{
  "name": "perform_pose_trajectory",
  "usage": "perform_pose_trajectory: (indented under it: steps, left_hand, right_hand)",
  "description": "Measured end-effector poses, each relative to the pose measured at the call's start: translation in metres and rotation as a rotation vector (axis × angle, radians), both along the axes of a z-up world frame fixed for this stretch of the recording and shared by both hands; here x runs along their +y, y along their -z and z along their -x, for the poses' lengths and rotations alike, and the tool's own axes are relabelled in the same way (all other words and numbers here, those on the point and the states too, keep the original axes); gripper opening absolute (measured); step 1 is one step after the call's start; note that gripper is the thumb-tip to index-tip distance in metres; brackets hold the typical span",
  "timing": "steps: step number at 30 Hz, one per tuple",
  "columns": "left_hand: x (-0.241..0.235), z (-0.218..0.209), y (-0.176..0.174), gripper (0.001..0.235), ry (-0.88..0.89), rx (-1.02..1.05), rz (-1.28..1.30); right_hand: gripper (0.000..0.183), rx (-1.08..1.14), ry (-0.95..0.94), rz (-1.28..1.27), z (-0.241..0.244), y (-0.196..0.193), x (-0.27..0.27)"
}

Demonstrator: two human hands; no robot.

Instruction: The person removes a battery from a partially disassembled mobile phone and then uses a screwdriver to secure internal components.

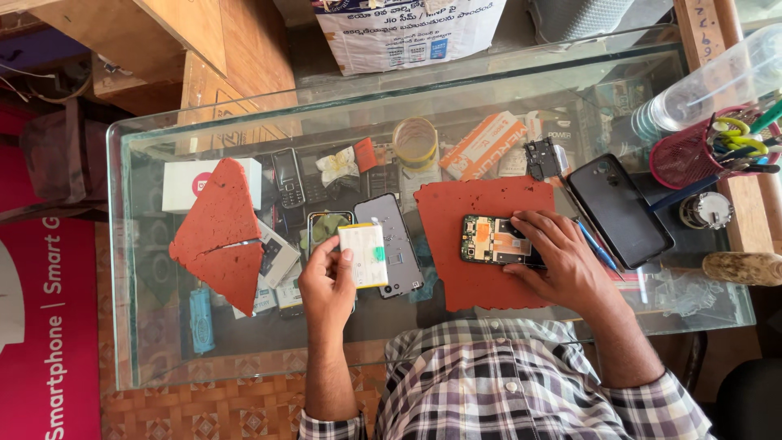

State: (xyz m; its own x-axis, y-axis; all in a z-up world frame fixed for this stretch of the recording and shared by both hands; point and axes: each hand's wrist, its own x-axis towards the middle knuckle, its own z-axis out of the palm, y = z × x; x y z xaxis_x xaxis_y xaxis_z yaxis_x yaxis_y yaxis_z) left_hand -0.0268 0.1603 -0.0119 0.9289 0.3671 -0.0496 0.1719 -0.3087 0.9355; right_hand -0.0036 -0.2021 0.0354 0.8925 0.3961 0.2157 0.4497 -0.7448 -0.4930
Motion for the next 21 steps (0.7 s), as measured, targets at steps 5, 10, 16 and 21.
perform_pose_trajectory:
  steps: [5, 10, 16, 21]
  left_hand:
    - [0.007, 0.0, 0.001, 0.024, -0.106, -0.097, -0.042]
    - [0.007, 0.001, -0.023, 0.022, -0.052, -0.013, -0.355]
    - [-0.002, 0.002, -0.039, 0.018, -0.067, -0.159, -0.68]
    - [-0.021, 0.002, -0.052, 0.016, -0.041, -0.253, -0.727]
  right_hand:
    - [0.072, -0.019, -0.001, -0.002, 0.001, 0.001, 0.0]
    - [0.072, 0.002, -0.001, 0.005, -0.001, -0.001, 0.0]
    - [0.075, -0.002, -0.035, -0.024, -0.004, -0.004, -0.001]
    - [0.074, -0.02, -0.085, -0.021, -0.004, -0.006, 0.003]
